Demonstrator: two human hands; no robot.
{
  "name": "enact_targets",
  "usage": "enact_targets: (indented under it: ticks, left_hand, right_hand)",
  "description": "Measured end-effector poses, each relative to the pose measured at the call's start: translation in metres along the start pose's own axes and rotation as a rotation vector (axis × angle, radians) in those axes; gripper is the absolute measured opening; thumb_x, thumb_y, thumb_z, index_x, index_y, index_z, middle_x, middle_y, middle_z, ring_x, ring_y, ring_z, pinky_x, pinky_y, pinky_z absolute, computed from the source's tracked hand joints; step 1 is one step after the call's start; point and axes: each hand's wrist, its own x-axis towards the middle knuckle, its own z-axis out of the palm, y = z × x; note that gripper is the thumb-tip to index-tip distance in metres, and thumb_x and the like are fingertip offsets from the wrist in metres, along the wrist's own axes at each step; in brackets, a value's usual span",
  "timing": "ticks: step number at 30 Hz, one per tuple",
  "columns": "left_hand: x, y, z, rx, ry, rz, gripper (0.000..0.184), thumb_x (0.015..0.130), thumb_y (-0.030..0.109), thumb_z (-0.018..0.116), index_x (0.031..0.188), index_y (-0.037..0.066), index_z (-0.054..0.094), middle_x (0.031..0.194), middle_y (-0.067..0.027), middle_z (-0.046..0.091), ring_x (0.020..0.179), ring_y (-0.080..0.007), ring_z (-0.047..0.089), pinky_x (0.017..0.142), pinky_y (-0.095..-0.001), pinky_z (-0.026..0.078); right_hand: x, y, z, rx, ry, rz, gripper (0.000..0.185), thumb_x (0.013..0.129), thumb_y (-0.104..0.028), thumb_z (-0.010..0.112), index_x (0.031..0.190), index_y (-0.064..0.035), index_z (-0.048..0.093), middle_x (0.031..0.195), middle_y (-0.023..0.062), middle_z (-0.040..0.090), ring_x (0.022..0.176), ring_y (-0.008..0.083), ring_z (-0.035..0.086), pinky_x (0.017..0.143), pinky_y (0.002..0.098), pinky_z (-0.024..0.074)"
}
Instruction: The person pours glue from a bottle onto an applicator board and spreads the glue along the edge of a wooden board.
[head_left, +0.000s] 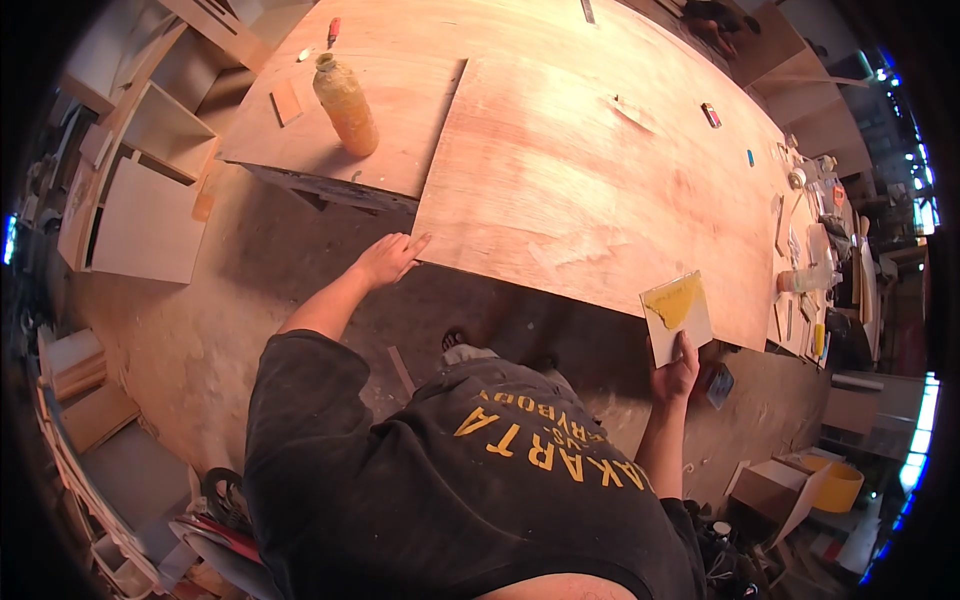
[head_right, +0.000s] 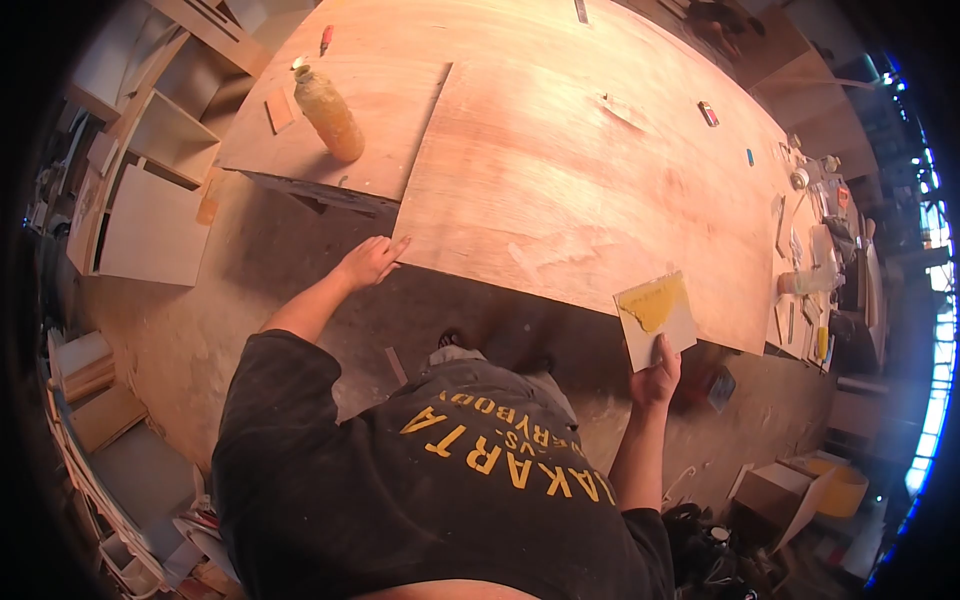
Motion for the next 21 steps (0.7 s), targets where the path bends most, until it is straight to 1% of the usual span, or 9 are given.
enact_targets:
  ticks: [6, 9, 11, 12, 16, 17, 18, 20, 21]
  left_hand:
    - [-0.003, 0.001, 0.008, 0.06, -0.031, -0.037, 0.076, 0.093, 0.025, 0.072, 0.16, 0.007, 0.042, 0.097, -0.0108, 0.054, 0.09, -0.0281, 0.056, 0.085, -0.0406, 0.049]
    - [-0.002, 0.003, 0.006, 0.067, -0.013, -0.033, 0.074, 0.093, 0.023, 0.071, 0.159, 0.007, 0.042, 0.099, -0.0125, 0.056, 0.094, -0.03, 0.058, 0.087, -0.0419, 0.05]
    - [0.001, 0.005, 0.005, 0.027, -0.005, -0.053, 0.072, 0.093, 0.021, 0.07, 0.158, 0.006, 0.044, 0.1, -0.0138, 0.057, 0.097, -0.0322, 0.059, 0.089, -0.0438, 0.05]
    - [0.001, 0.006, 0.005, 0.005, -0.001, -0.055, 0.07, 0.094, 0.019, 0.07, 0.158, 0.005, 0.044, 0.101, -0.0145, 0.058, 0.098, -0.0334, 0.059, 0.09, -0.0447, 0.05]
    - [-0.002, -0.006, 0.029, 0.123, 0.047, -0.007, 0.06, 0.095, 0.015, 0.066, 0.152, 0.003, 0.051, 0.126, -0.0198, 0.064, 0.106, -0.041, 0.061, 0.097, -0.0488, 0.051]
    - [0.001, -0.006, 0.026, 0.091, 0.074, 0.032, 0.064, 0.094, 0.015, 0.067, 0.154, 0.003, 0.049, 0.123, -0.0218, 0.064, 0.105, -0.0425, 0.061, 0.096, -0.05, 0.05]
    - [-0.004, -0.011, 0.027, 0.11, -0.062, -0.06, 0.067, 0.094, 0.017, 0.069, 0.155, 0.002, 0.047, 0.118, -0.0231, 0.063, 0.103, -0.0423, 0.06, 0.095, -0.0498, 0.049]
    - [0.015, 0.024, -0.018, 0.252, 0.008, -0.036, 0.072, 0.092, 0.032, 0.072, 0.156, 0.008, 0.05, 0.109, -0.0223, 0.058, 0.104, -0.0415, 0.055, 0.095, -0.0506, 0.044]
    - [0.017, 0.031, -0.031, 0.252, -0.069, -0.13, 0.073, 0.088, 0.042, 0.074, 0.152, 0.011, 0.055, 0.107, -0.0207, 0.055, 0.102, -0.0403, 0.053, 0.096, -0.0501, 0.042]
  right_hand:
    - [0.003, 0.001, -0.012, 0.035, -0.009, -0.018, 0.042, 0.101, -0.019, 0.064, 0.141, -0.0103, 0.057, 0.132, 0.0075, 0.069, 0.116, 0.0275, 0.071, 0.093, 0.0511, 0.0612]
    - [0.008, 0.003, -0.023, 0.058, -0.055, -0.036, 0.044, 0.101, -0.017, 0.063, 0.143, -0.0069, 0.055, 0.134, 0.0105, 0.068, 0.117, 0.0299, 0.071, 0.094, 0.0519, 0.0615]
    - [0.006, 0.003, -0.018, 0.073, 0.032, -0.089, 0.045, 0.1, -0.013, 0.062, 0.142, -0.0003, 0.055, 0.13, 0.0142, 0.069, 0.111, 0.0325, 0.072, 0.088, 0.0511, 0.0638]
    - [0.004, 0.001, -0.014, 0.078, 0.019, -0.096, 0.045, 0.1, -0.013, 0.062, 0.141, 0.0015, 0.056, 0.13, 0.0157, 0.069, 0.112, 0.0329, 0.072, 0.089, 0.0518, 0.0633]
    - [0.009, 0.011, -0.04, 0.128, 0.102, -0.069, 0.047, 0.1, -0.015, 0.066, 0.142, 0.0028, 0.055, 0.132, 0.0162, 0.069, 0.115, 0.0316, 0.071, 0.098, 0.0504, 0.0599]
    - [0.005, 0.01, -0.036, 0.132, 0.127, -0.095, 0.047, 0.099, -0.014, 0.068, 0.141, 0.0032, 0.056, 0.131, 0.0159, 0.07, 0.115, 0.0311, 0.071, 0.098, 0.0501, 0.0597]
    - [0.003, 0.013, -0.04, 0.185, 0.132, -0.097, 0.046, 0.098, -0.011, 0.068, 0.14, 0.0037, 0.057, 0.13, 0.0163, 0.07, 0.115, 0.0314, 0.071, 0.099, 0.0509, 0.0594]
    - [-0.007, 0.005, -0.039, 0.259, 0.112, -0.084, 0.042, 0.099, -0.011, 0.067, 0.138, 0.0032, 0.058, 0.128, 0.0171, 0.07, 0.112, 0.0325, 0.073, 0.092, 0.0519, 0.0625]
    - [-0.008, 0.005, -0.044, 0.278, 0.114, -0.081, 0.042, 0.1, -0.012, 0.066, 0.138, 0.0015, 0.058, 0.128, 0.0171, 0.07, 0.11, 0.0329, 0.073, 0.088, 0.0528, 0.0636]
